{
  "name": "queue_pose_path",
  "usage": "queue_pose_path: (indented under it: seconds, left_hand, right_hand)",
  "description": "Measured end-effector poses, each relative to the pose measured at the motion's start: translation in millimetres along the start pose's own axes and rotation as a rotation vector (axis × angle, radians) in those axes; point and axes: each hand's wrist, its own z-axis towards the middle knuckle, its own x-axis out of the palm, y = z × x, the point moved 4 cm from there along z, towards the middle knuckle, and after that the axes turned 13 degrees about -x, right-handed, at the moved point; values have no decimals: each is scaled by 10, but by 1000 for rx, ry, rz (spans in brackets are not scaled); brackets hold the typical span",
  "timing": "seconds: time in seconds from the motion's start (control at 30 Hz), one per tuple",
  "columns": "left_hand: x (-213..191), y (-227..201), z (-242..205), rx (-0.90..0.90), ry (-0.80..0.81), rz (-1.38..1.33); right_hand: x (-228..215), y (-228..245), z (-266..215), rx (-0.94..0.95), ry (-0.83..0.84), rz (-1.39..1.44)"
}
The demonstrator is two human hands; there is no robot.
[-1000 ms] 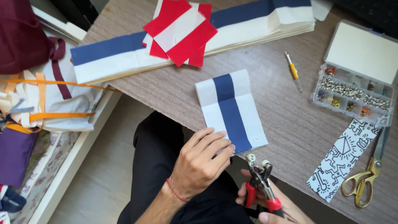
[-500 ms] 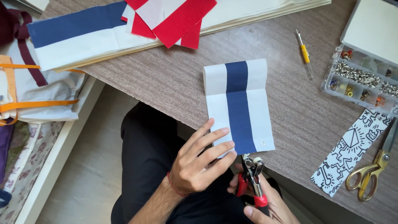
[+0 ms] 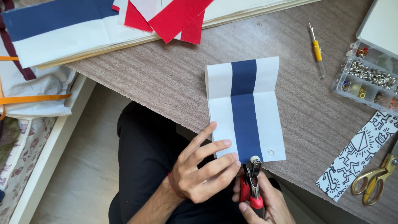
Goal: Setting metal eyelets into fabric strips using a hand-held punch tool
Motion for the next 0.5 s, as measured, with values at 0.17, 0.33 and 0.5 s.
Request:
queue_pose_path:
  seconds: [0.17,0.33,0.5]
  left_hand:
    - [14,4,2,-11,-15,2]
    - [19,25,-25,-16,-12,-8]
    - [17,32,-45,-4,-29,7]
  right_hand:
    - [19,-65,-47,-24,-51,-32]
    - [33,-90,-87,-8,-123,-49]
    - [31,-101,-123,4,-159,-104]
